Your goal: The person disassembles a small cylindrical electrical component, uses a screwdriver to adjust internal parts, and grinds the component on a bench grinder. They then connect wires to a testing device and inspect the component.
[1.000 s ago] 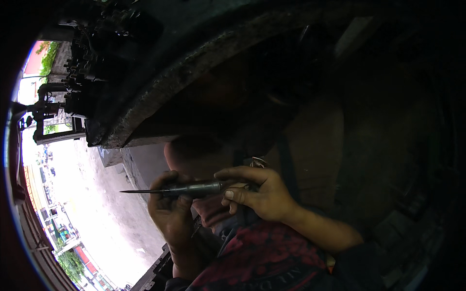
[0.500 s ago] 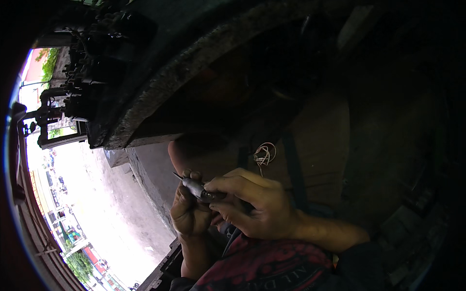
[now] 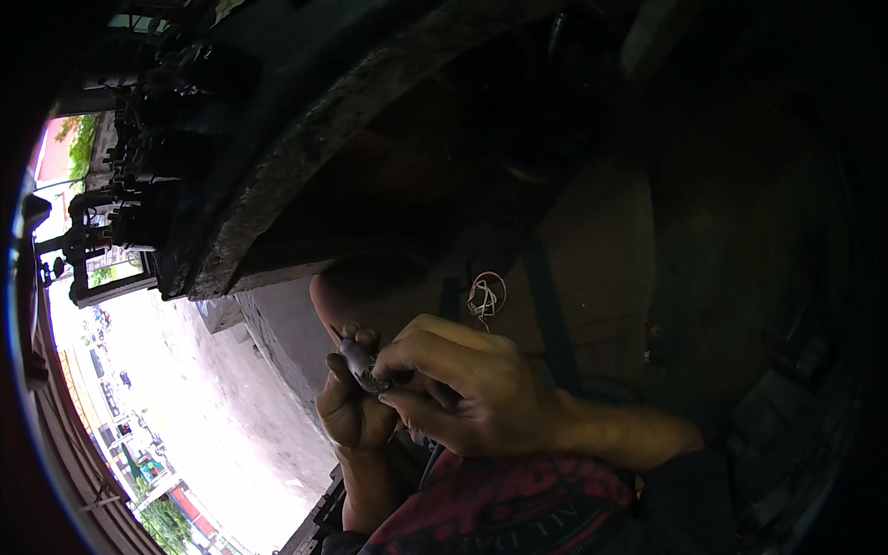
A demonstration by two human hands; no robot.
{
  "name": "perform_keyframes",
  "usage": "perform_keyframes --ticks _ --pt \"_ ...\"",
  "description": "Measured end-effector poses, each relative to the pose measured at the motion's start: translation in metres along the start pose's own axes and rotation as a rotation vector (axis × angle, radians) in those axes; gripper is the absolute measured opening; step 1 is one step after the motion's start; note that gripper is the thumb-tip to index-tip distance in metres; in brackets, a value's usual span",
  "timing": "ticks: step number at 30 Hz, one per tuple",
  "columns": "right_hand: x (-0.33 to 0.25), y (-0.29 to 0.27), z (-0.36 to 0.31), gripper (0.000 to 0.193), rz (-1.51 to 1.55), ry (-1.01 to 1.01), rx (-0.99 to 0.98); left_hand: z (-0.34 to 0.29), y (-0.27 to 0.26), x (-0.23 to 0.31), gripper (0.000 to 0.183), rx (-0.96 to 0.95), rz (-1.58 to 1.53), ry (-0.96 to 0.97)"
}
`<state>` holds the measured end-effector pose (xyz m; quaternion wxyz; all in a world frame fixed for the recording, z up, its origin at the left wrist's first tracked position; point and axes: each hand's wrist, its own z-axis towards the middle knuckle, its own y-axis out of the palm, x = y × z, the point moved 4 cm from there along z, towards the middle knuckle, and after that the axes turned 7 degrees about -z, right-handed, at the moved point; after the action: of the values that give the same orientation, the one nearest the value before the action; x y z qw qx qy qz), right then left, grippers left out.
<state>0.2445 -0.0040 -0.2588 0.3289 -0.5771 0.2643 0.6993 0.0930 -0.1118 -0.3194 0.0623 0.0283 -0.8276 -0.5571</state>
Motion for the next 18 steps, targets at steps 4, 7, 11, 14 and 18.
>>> perform_keyframes --ticks 4,7,11,14,18 --pt "-0.0012 -0.0021 -0.0001 0.02 -0.002 -0.002 0.012 0.0012 0.002 -0.0012 0.044 -0.003 0.016 -0.004" --pt "-0.0016 -0.0031 -0.0005 0.02 0.006 0.015 0.014 0.0023 0.003 -0.0017 0.044 0.005 0.024 -0.011" --pt "-0.0014 -0.0059 -0.0002 0.021 -0.004 0.012 0.015 0.0041 0.0043 -0.0037 0.043 0.011 0.024 -0.024" --pt "-0.0012 -0.0068 -0.0005 0.021 -0.006 0.025 0.018 0.0054 0.0053 -0.0052 0.043 0.009 0.015 -0.031" --pt "-0.0012 -0.0072 -0.0004 0.021 -0.004 0.03 0.043 0.007 0.0066 -0.0066 0.042 -0.006 0.003 -0.045"
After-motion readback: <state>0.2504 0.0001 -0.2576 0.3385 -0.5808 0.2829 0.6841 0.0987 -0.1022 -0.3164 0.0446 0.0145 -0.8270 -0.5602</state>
